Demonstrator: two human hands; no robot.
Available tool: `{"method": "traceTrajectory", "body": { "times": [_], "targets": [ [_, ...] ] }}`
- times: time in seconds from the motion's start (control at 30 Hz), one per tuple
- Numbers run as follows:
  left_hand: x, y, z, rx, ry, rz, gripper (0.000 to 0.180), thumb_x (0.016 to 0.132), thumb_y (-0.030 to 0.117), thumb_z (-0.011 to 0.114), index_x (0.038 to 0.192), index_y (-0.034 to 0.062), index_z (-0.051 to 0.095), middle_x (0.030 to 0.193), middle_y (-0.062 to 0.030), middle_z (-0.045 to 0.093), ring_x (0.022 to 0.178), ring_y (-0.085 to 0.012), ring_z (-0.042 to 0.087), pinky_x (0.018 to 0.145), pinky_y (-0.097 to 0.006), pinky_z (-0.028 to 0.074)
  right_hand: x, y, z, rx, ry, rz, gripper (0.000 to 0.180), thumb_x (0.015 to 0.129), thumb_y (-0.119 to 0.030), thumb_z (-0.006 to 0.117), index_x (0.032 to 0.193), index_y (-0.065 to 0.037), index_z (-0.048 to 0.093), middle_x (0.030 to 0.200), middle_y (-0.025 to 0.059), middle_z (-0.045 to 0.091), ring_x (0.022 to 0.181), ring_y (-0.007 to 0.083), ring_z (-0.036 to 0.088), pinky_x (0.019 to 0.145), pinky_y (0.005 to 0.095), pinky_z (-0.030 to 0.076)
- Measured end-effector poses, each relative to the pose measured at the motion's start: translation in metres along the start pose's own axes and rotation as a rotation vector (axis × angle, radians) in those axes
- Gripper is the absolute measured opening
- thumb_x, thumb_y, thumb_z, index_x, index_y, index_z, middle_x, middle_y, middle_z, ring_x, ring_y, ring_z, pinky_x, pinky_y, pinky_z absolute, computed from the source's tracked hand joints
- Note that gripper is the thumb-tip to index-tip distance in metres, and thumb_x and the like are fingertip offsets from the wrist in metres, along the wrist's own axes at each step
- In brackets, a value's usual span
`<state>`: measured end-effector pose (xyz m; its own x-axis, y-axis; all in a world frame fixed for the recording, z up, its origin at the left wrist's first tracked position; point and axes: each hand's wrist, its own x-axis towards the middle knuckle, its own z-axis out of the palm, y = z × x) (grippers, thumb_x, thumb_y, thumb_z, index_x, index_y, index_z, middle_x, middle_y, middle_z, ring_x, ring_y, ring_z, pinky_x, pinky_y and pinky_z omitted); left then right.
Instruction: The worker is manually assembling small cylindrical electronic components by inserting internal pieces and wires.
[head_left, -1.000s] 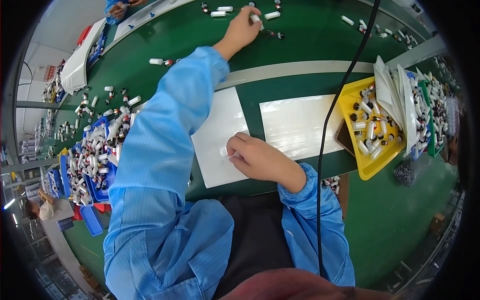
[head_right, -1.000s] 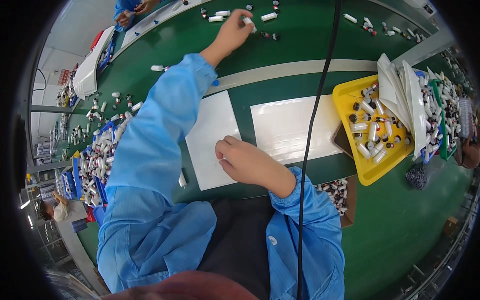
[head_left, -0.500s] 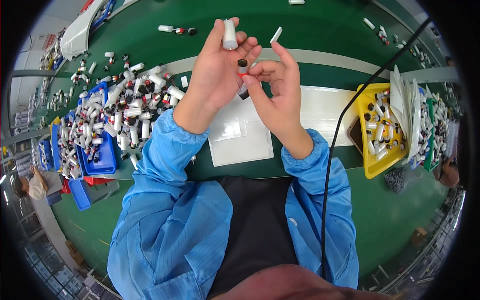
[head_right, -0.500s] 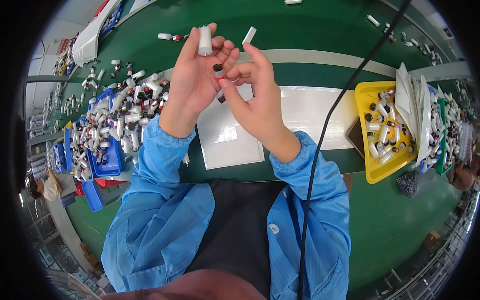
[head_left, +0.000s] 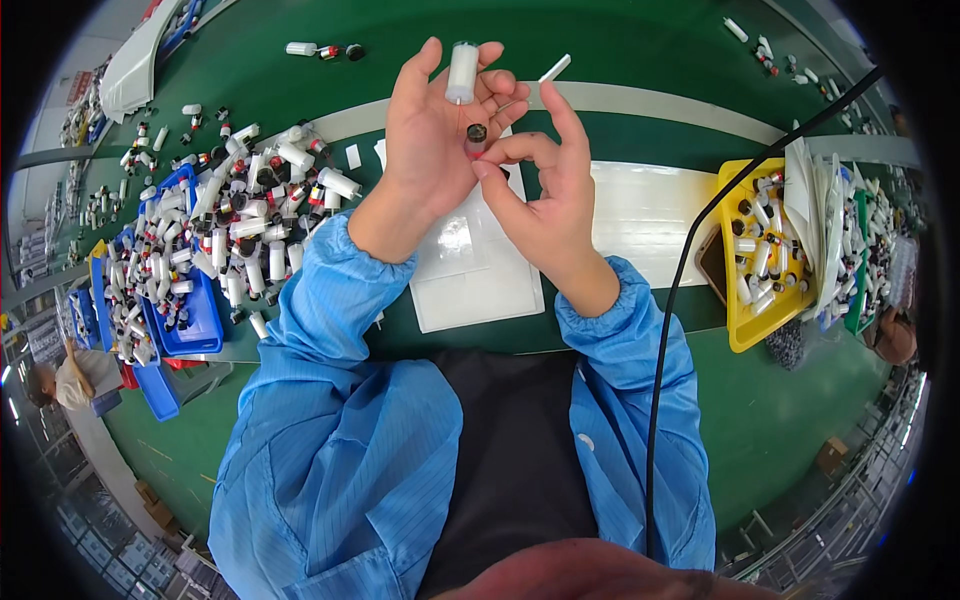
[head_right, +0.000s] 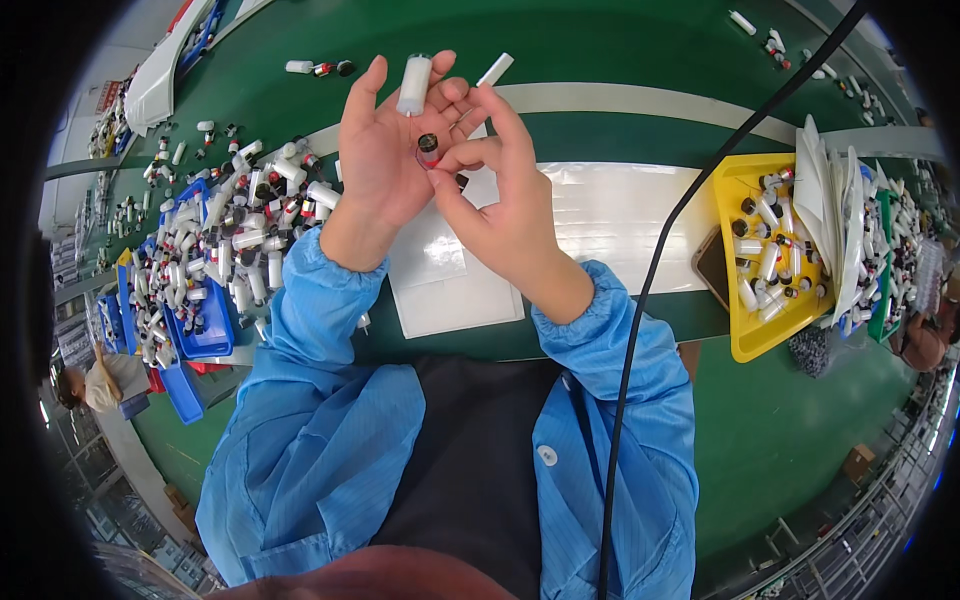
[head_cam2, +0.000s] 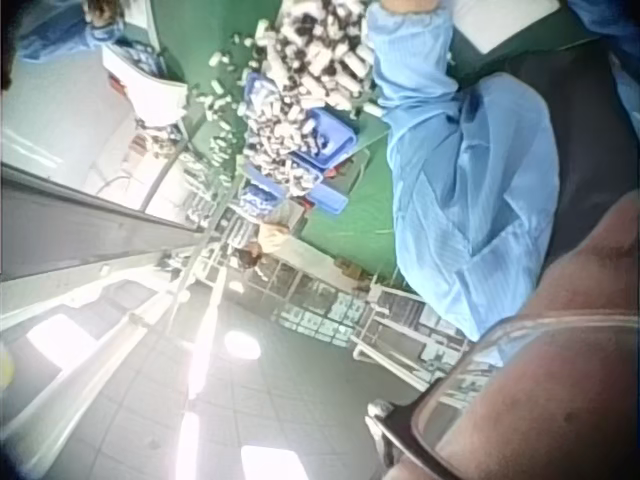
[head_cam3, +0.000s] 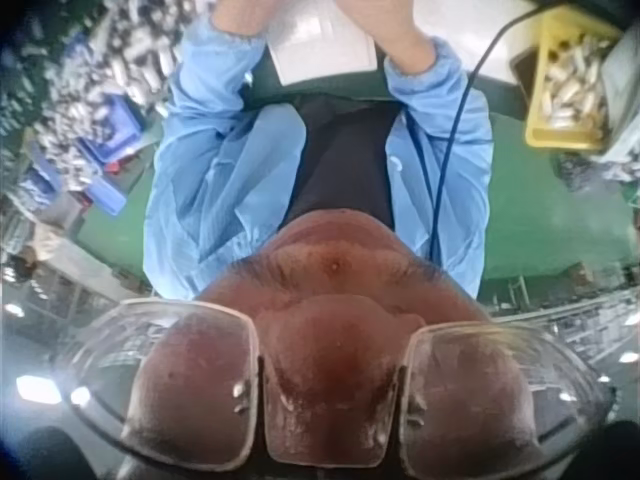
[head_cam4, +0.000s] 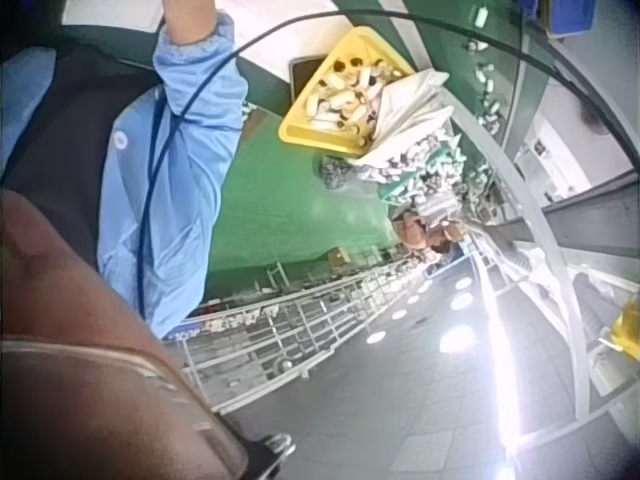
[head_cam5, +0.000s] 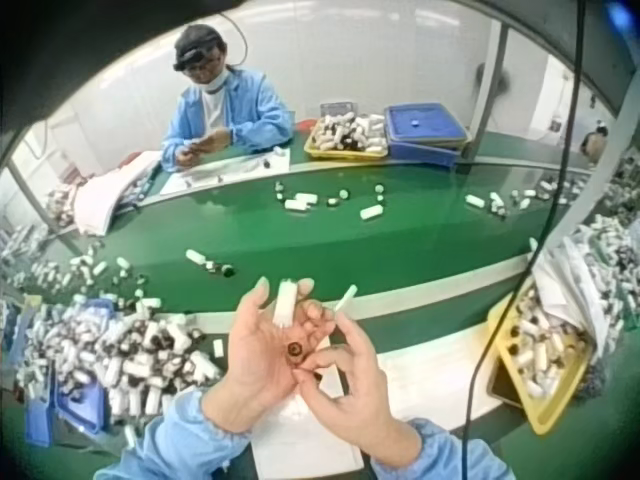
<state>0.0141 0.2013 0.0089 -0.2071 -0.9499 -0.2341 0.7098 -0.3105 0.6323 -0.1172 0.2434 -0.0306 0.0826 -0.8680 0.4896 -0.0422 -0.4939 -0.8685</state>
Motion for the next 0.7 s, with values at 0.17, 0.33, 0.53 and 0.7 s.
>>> {"method": "traceTrajectory", "body": {
  "times": [0.17, 0.33, 0.53, 0.7],
  "targets": [
    [0.005, 0.000, -0.005, 0.142, -0.168, -0.010, 0.054, 0.099, 0.047, 0.044, 0.128, 0.0021, 0.054, 0.106, -0.0116, 0.064, 0.104, -0.0231, 0.059, 0.099, -0.036, 0.043, -0.004, 0.008, 0.000, 0.072, 0.043, -0.001, 0.071, 0.081, 0.006, 0.067, 0.144, 0.000, 0.033, 0.091, 0.0076, 0.066, 0.087, 0.0156, 0.065, 0.083, 0.0304, 0.052],
    [0.001, -0.001, -0.001, 0.347, -0.228, -0.164, 0.054, 0.097, 0.037, 0.047, 0.137, 0.0016, 0.050, 0.121, -0.0107, 0.062, 0.111, -0.0203, 0.056, 0.094, -0.035, 0.044, 0.004, 0.002, -0.006, 0.329, 0.098, 0.119, 0.070, 0.084, 0.009, 0.063, 0.144, 0.001, 0.026, 0.097, 0.0110, 0.063, 0.093, 0.0171, 0.065, 0.085, 0.0311, 0.053],
    [0.005, 0.009, -0.015, 0.756, -0.318, 0.002, 0.043, 0.096, 0.010, 0.057, 0.137, -0.0024, 0.054, 0.121, -0.0105, 0.066, 0.105, -0.0155, 0.064, 0.090, -0.029, 0.050, 0.009, 0.005, -0.014, 0.366, 0.169, 0.156, 0.067, 0.087, 0.010, 0.061, 0.143, 0.002, 0.025, 0.098, 0.0119, 0.062, 0.092, 0.0173, 0.063, 0.087, 0.0319, 0.053],
    [0.007, 0.015, -0.012, 0.801, -0.270, 0.109, 0.040, 0.096, 0.003, 0.061, 0.135, -0.0034, 0.054, 0.122, -0.0160, 0.067, 0.103, -0.0189, 0.068, 0.092, -0.031, 0.055, 0.008, 0.007, -0.014, 0.244, 0.195, 0.077, 0.066, 0.085, 0.009, 0.062, 0.141, 0.003, 0.029, 0.096, 0.0113, 0.062, 0.093, 0.0171, 0.063, 0.087, 0.0307, 0.051]
  ]
}}
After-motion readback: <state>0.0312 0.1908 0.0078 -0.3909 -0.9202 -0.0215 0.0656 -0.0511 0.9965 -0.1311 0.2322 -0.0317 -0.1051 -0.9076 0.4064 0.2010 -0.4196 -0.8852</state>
